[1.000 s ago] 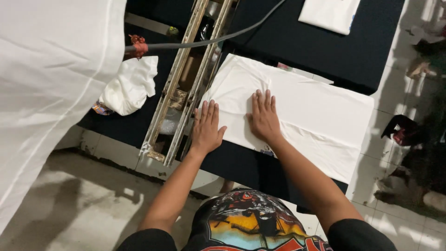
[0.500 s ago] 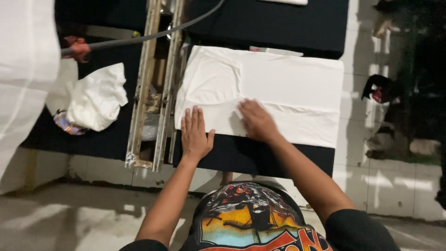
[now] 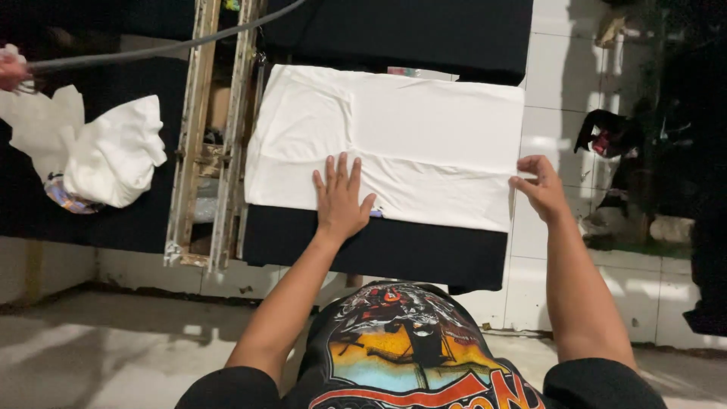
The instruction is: Folding a white t-shirt on a flat production surface
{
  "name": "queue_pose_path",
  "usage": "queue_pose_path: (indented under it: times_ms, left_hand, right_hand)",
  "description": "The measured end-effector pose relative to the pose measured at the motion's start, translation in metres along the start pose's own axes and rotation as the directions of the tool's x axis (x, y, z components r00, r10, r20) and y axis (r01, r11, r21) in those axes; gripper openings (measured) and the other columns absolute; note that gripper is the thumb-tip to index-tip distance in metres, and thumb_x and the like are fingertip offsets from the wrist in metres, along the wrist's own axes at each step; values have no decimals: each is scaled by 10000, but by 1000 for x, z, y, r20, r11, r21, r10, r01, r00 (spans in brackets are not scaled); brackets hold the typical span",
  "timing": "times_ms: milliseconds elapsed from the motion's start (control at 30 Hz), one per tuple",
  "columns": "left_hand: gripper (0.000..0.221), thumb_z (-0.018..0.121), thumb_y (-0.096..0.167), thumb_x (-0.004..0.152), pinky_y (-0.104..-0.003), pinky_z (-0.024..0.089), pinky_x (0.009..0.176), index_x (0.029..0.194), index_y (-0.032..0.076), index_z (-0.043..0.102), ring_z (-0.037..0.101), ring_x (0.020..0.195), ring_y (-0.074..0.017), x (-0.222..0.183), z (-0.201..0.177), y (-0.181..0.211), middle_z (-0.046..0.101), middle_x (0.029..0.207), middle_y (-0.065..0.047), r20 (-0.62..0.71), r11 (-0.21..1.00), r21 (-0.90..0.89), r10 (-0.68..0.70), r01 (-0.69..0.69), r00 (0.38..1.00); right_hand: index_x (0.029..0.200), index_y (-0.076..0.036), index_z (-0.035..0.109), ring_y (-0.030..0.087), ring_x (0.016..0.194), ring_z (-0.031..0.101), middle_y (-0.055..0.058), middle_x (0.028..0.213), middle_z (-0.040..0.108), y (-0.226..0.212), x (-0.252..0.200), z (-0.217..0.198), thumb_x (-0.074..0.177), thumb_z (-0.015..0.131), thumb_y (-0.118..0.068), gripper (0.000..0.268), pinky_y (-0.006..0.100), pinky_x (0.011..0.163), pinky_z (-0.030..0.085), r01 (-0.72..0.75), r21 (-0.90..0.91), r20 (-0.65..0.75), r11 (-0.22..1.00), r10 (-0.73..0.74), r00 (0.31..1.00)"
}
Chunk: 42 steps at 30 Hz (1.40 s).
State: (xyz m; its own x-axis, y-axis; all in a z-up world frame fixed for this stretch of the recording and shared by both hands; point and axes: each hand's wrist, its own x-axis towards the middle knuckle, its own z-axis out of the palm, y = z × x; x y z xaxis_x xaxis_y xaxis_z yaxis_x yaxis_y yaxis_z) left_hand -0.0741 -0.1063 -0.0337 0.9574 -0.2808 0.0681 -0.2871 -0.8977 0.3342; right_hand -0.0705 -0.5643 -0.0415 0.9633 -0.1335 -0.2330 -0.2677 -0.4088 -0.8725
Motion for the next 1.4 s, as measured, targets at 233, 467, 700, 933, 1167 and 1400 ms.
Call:
queue_pose_path:
  times_ms: [233,467,700,933,1167,1400]
  left_hand:
    - [888,533,605,941,-672,49,1211,1646,133,269,134,1561,-438,-2,-6,8,198,1697,-209,21,998,65,-20,19,1000]
    - [925,492,685,932,-647,-24,1218,1665,200,206,29,1585,-382,0,2,10,99,1730,-143,38,995,87,-43,40,998]
    - [929,484,704,930,-664,3,1217,1666,211,204,41,1584,-383,0,0,13,96,1731,-136,39,995,87,-47,43,998]
    - [853,530,613,953,-749,3,1157,1643,167,299,154,1553,-420,11,23,20,259,1678,-193,-87,996,74,-47,54,995]
    - [360,545,386,1034,-709,24,1196,1360,286,662,488,1422,-289,62,52,46,617,1448,-61,-365,955,233,262,-184,893]
    - [277,540,497,1046,-752,90,1177,1064,236,629,427,1472,-269,82,59,62,555,1516,-32,-63,984,138,121,-111,991]
  right_hand:
    - [1206,-33,604,216,930,558,58,943,541,39,25,-26,828,771,-80,416,351,814,415,-89,247,257,965,23,966]
    - [871,-7,654,252,872,638,184,942,702,25,33,-55,868,743,-83,117,375,830,481,-127,259,392,958,16,920]
    - [1024,-62,580,370,919,677,213,967,679,86,57,-53,950,740,-102,181,494,938,496,-185,399,348,898,38,937]
    - [1296,-156,498,228,899,709,123,1068,669,82,24,-32,938,660,16,429,300,736,609,-174,684,260,709,-14,966]
    - [1126,3,681,214,964,677,134,1098,670,86,3,-16,813,742,135,345,347,826,619,-67,693,121,718,-24,992]
    - [1388,-34,622,254,1272,508,119,1359,523,62,-14,-29,716,828,72,711,397,1123,467,126,493,67,861,-182,981]
